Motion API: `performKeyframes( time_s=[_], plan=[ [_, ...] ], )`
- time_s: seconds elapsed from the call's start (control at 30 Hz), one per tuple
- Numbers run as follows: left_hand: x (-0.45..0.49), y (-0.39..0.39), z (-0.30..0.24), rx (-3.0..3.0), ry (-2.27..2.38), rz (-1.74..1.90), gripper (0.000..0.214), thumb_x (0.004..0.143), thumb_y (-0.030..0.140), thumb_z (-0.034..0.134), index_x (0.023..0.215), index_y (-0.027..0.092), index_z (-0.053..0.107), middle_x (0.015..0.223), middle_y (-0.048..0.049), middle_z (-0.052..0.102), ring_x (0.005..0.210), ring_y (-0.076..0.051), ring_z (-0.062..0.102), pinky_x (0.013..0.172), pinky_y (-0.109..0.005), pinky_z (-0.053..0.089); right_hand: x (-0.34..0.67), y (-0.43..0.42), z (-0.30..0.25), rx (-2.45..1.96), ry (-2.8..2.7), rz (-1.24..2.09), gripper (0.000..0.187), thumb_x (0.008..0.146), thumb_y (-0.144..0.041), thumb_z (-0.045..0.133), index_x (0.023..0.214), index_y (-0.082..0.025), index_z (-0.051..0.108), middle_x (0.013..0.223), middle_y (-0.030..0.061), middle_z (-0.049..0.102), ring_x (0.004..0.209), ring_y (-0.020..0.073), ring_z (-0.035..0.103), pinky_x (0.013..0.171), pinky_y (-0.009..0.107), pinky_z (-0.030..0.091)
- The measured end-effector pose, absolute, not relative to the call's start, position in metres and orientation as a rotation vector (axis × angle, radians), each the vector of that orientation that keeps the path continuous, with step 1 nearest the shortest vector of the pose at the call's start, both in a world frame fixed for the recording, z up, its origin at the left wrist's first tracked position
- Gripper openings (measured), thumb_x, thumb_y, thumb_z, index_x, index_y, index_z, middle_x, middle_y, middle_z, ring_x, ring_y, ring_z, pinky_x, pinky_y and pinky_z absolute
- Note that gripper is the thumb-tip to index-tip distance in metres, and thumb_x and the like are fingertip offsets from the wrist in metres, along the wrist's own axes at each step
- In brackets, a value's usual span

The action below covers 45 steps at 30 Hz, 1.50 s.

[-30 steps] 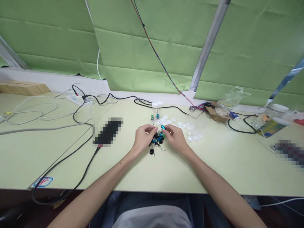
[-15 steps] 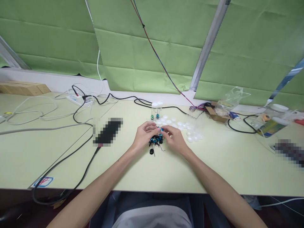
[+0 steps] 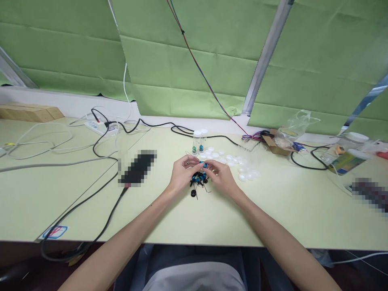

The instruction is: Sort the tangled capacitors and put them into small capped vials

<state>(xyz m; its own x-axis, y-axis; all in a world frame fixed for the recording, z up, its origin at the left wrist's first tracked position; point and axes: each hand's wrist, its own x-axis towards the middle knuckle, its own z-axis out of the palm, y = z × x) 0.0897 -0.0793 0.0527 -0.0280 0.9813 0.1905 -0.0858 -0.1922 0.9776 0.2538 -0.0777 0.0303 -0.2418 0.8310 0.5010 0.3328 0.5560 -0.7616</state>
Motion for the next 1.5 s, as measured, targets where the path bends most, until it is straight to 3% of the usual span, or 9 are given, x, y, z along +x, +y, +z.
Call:
performKeyframes(
  time_s=[0.17, 0.37, 0.67, 0.87, 1.0, 1.1, 1.23, 1.5],
  plan=[
    [0.089, -0.079, 0.053, 1.285, 1.071, 1.470, 0.033, 0.059, 0.034, 0.086, 0.078, 0.016, 0.066, 0.082, -0.0045, 0.067, 0.078, -0.018, 0.064, 0.074, -0.030, 0.052, 0.255, -0.076, 0.033, -1.020, -1.808, 0.645, 0.026, 0.088, -0.028, 0.059, 0.111, -0.017, 0.065, 0.086, 0.0044, 0.070, 0.069, 0.0143, 0.063, 0.061, 0.025, 0.048],
    [0.088, -0.080, 0.055, 1.128, 1.025, 1.485, 0.041, 0.059, 0.035, 0.087, 0.087, 0.016, 0.064, 0.083, -0.0025, 0.065, 0.072, -0.017, 0.066, 0.072, -0.032, 0.054, 0.269, -0.068, 0.033, -1.283, -1.961, 0.383, 0.023, 0.087, -0.017, 0.053, 0.106, -0.016, 0.066, 0.077, 0.0026, 0.067, 0.065, 0.0143, 0.058, 0.067, 0.026, 0.044],
    [0.089, -0.080, 0.054, 1.010, 0.952, 1.415, 0.042, 0.058, 0.035, 0.088, 0.090, 0.015, 0.069, 0.088, -0.0047, 0.068, 0.072, -0.018, 0.069, 0.083, -0.035, 0.054, 0.272, -0.073, 0.035, -1.543, -2.262, 0.200, 0.038, 0.089, -0.010, 0.045, 0.124, -0.015, 0.059, 0.097, 0.0115, 0.068, 0.090, 0.0227, 0.061, 0.075, 0.029, 0.040],
    [0.089, -0.080, 0.054, 0.957, 0.901, 1.390, 0.037, 0.059, 0.033, 0.088, 0.086, 0.014, 0.073, 0.083, -0.0053, 0.070, 0.073, -0.017, 0.068, 0.088, -0.037, 0.053, 0.271, -0.075, 0.037, -1.582, -2.262, 0.199, 0.040, 0.091, -0.011, 0.046, 0.129, -0.015, 0.055, 0.105, 0.0136, 0.065, 0.094, 0.0232, 0.061, 0.079, 0.030, 0.041],
    [0.089, -0.079, 0.054, 0.927, 0.873, 1.389, 0.033, 0.059, 0.032, 0.088, 0.083, 0.014, 0.073, 0.075, -0.0034, 0.068, 0.073, -0.016, 0.066, 0.088, -0.035, 0.054, 0.269, -0.077, 0.038, -1.529, -2.149, 0.213, 0.031, 0.092, -0.016, 0.049, 0.122, -0.015, 0.059, 0.102, 0.0124, 0.065, 0.093, 0.0220, 0.061, 0.078, 0.029, 0.041],
    [0.089, -0.079, 0.055, 0.885, 0.865, 1.400, 0.031, 0.059, 0.031, 0.089, 0.080, 0.014, 0.073, 0.074, -0.0026, 0.068, 0.072, -0.015, 0.066, 0.087, -0.034, 0.054, 0.268, -0.077, 0.041, -1.387, -2.060, 0.252, 0.018, 0.095, -0.023, 0.049, 0.102, -0.017, 0.064, 0.090, 0.0075, 0.066, 0.079, 0.0174, 0.059, 0.072, 0.027, 0.041],
    [0.089, -0.078, 0.055, 0.846, 0.870, 1.417, 0.031, 0.058, 0.030, 0.089, 0.079, 0.014, 0.072, 0.073, -0.0021, 0.067, 0.071, -0.013, 0.065, 0.083, -0.031, 0.055, 0.266, -0.078, 0.044, -1.255, -2.102, 0.415, 0.022, 0.094, -0.033, 0.054, 0.079, -0.018, 0.062, 0.067, 0.0006, 0.063, 0.061, 0.0134, 0.053, 0.061, 0.025, 0.037],
    [0.088, -0.077, 0.053, 0.855, 0.879, 1.417, 0.032, 0.059, 0.032, 0.088, 0.080, 0.013, 0.072, 0.074, -0.0026, 0.066, 0.069, -0.013, 0.063, 0.077, -0.030, 0.054, 0.265, -0.082, 0.045, -1.214, -2.278, 0.421, 0.013, 0.080, -0.027, 0.070, 0.077, -0.018, 0.062, 0.073, -0.0008, 0.063, 0.063, 0.0114, 0.050, 0.058, 0.023, 0.031]
  ],
)
